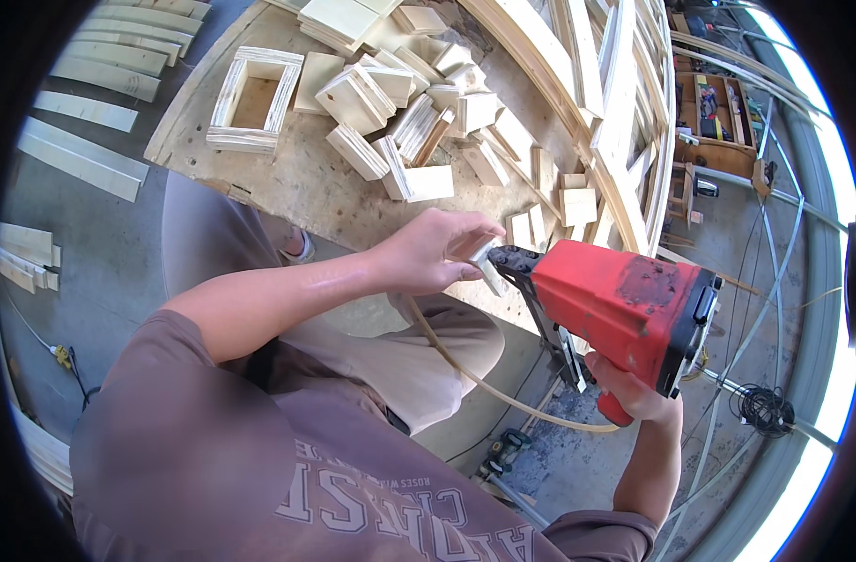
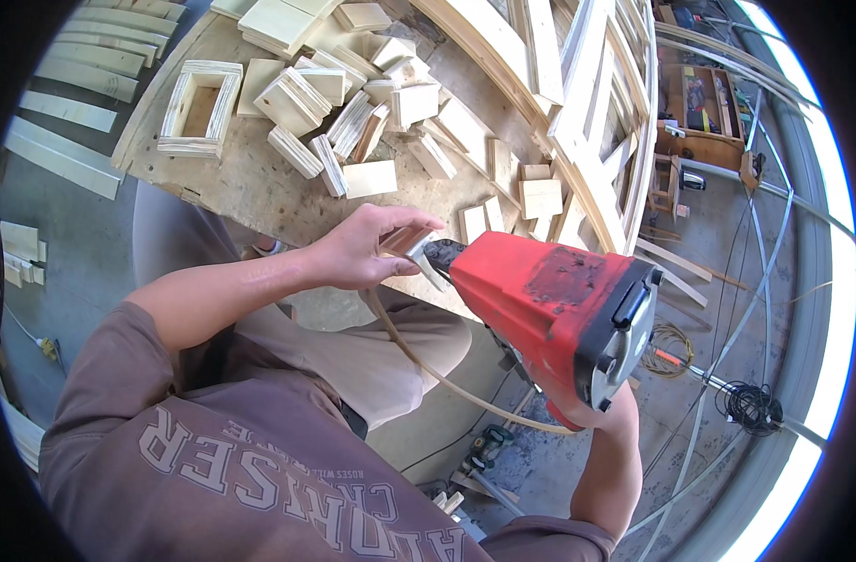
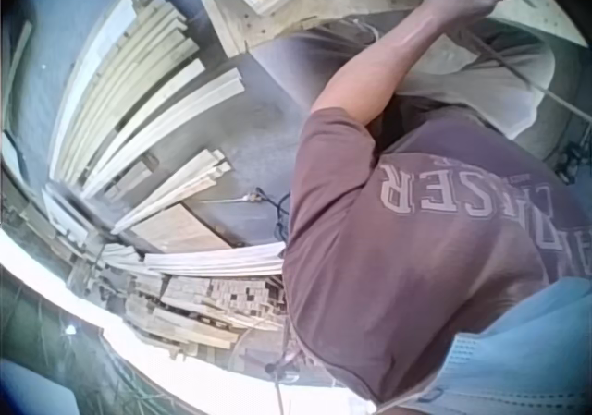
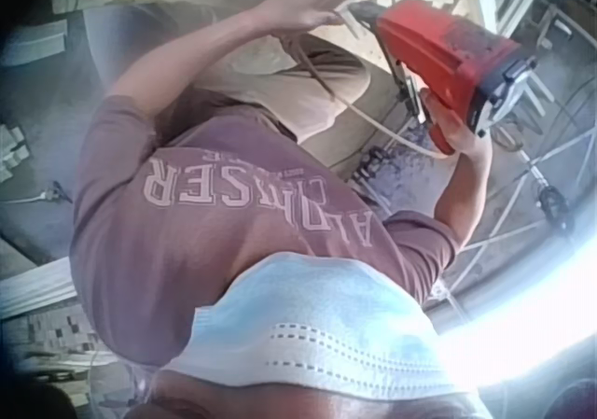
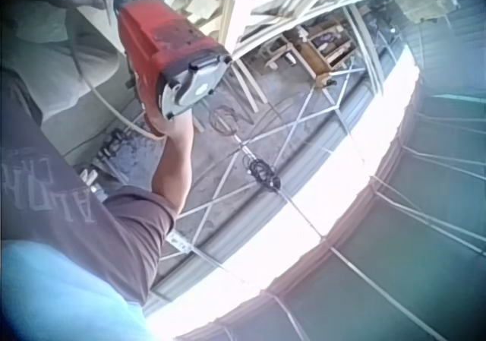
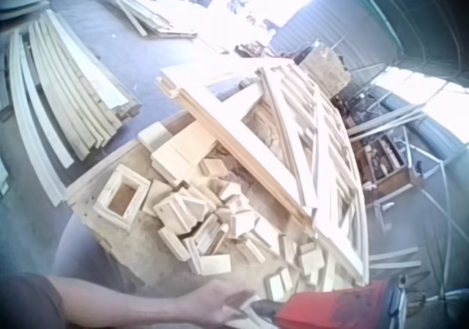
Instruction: The person assembles small rectangular wooden frames by hand, aligning four pieces into a square and securing them with a red pneumatic nail gun. The person repeatedly picks up pieces, forms frames, and nails them together on a workbench cluttered with wood scraps.
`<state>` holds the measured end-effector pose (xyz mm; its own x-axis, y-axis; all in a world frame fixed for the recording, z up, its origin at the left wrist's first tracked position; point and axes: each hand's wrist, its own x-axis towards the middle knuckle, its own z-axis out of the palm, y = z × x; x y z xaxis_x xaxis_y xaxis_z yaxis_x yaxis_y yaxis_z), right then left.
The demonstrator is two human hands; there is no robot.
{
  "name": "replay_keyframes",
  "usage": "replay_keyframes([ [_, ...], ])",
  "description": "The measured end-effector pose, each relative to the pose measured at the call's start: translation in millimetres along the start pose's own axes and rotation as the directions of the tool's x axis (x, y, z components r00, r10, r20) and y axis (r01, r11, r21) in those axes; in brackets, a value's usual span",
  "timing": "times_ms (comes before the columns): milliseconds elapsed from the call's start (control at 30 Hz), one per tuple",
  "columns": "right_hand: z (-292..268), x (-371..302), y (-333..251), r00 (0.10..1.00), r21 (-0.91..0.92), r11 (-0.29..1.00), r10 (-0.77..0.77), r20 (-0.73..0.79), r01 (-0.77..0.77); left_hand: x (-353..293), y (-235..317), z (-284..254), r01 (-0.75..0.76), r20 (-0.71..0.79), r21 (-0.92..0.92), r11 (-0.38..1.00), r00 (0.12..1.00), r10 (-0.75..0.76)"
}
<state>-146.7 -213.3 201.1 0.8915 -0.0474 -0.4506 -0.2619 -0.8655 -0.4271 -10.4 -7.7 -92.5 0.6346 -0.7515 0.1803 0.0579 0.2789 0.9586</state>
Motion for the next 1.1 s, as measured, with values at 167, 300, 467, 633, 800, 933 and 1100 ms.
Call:
replay_keyframes([
  [167,0.7,-0.4,-1.1,1.0,0.007,1.0,0.006,-0.005,-0.006,2.4,-6.1,0.5,0.091,0.029,-0.052,0.995,0.996,-0.09],
  [300,-1.5,1.9,1.3,0.999,0.054,0.998,0.037,0.027,-0.038,4.4,-7.1,0.6,0.094,0.029,-0.023,0.995,0.995,-0.093],
  [467,-0.1,2.3,-2.7,1.0,0.038,0.999,0.029,-0.002,-0.029,6.3,-0.3,-0.6,0.147,0.05,0.009,0.989,0.988,-0.147],
  [633,-0.9,4.4,-8.1,0.998,0.038,0.998,0.056,0.001,-0.056,7.4,-1.5,-0.6,0.131,0.048,-0.01,0.991,0.99,-0.131],
  [800,-2.2,3.4,-4.1,0.999,0.023,0.998,0.052,0.01,-0.052,8.0,-1.2,-1.1,0.16,0.065,-0.036,0.987,0.985,-0.157],
  [933,-2.1,3.1,-1.9,0.999,0.007,0.999,0.034,0.011,-0.034,7.2,-0.6,-2.0,0.129,0.045,-0.029,0.991,0.991,-0.128],
  [1100,-4.6,5.2,-3.9,1.0,-0.01,1.0,0.017,0.025,-0.017,6.9,-3.5,-0.5,0.112,0.041,-0.026,0.993,0.993,-0.111],
])
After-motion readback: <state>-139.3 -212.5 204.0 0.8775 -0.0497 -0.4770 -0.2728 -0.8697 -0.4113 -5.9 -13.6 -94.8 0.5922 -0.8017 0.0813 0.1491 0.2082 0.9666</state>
